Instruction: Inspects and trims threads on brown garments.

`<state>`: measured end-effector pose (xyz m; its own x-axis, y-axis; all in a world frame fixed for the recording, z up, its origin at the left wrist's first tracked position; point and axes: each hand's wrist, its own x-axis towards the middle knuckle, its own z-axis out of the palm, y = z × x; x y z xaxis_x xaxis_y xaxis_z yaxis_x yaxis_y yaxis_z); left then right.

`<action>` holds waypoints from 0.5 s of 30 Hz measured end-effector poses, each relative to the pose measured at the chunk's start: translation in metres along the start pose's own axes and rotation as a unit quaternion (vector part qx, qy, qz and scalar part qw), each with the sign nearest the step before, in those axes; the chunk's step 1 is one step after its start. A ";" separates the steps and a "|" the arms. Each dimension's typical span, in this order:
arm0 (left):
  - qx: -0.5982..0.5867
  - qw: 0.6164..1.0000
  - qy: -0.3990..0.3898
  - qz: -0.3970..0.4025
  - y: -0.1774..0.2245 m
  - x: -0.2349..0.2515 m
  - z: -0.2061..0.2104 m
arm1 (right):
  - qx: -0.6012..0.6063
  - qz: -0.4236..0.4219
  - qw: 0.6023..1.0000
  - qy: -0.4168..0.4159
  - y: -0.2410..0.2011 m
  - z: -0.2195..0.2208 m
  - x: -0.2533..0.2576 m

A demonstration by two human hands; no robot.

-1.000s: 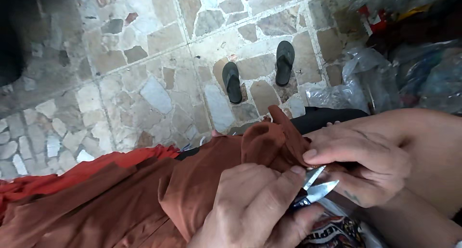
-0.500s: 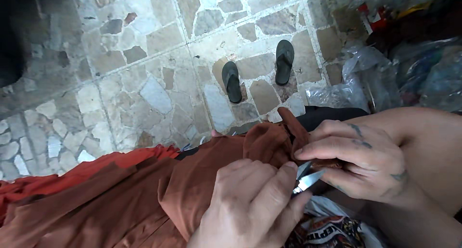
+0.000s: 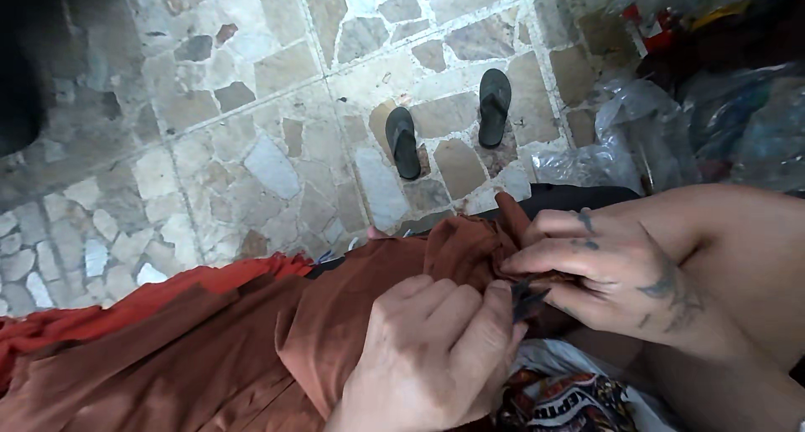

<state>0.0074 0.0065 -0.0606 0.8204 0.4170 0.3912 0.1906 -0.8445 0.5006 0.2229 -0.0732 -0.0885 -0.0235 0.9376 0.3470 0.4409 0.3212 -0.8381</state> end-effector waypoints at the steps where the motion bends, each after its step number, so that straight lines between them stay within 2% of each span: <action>1: 0.004 1.000 -0.002 0.002 0.000 0.000 0.000 | 0.001 0.002 1.000 -0.004 0.000 0.000 0.000; 4: -0.004 1.000 -0.010 0.000 0.001 0.000 -0.002 | 0.044 0.009 0.998 -0.036 0.003 -0.006 0.000; 9: -0.101 0.992 -0.045 -0.055 0.001 0.000 -0.008 | 0.133 0.013 0.990 -0.047 0.008 -0.005 -0.001; 12: -0.090 0.994 -0.019 -0.053 -0.001 -0.001 -0.004 | 0.136 -0.002 0.990 -0.042 0.009 0.000 0.000; 15: -0.062 0.997 -0.016 -0.033 -0.003 -0.002 -0.002 | 0.151 -0.002 0.986 -0.070 0.011 -0.002 0.002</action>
<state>0.0041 0.0087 -0.0616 0.8255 0.4571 0.3311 0.1772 -0.7668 0.6169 0.2293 -0.0684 -0.0962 -0.1570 0.9389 0.3062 0.1533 0.3295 -0.9316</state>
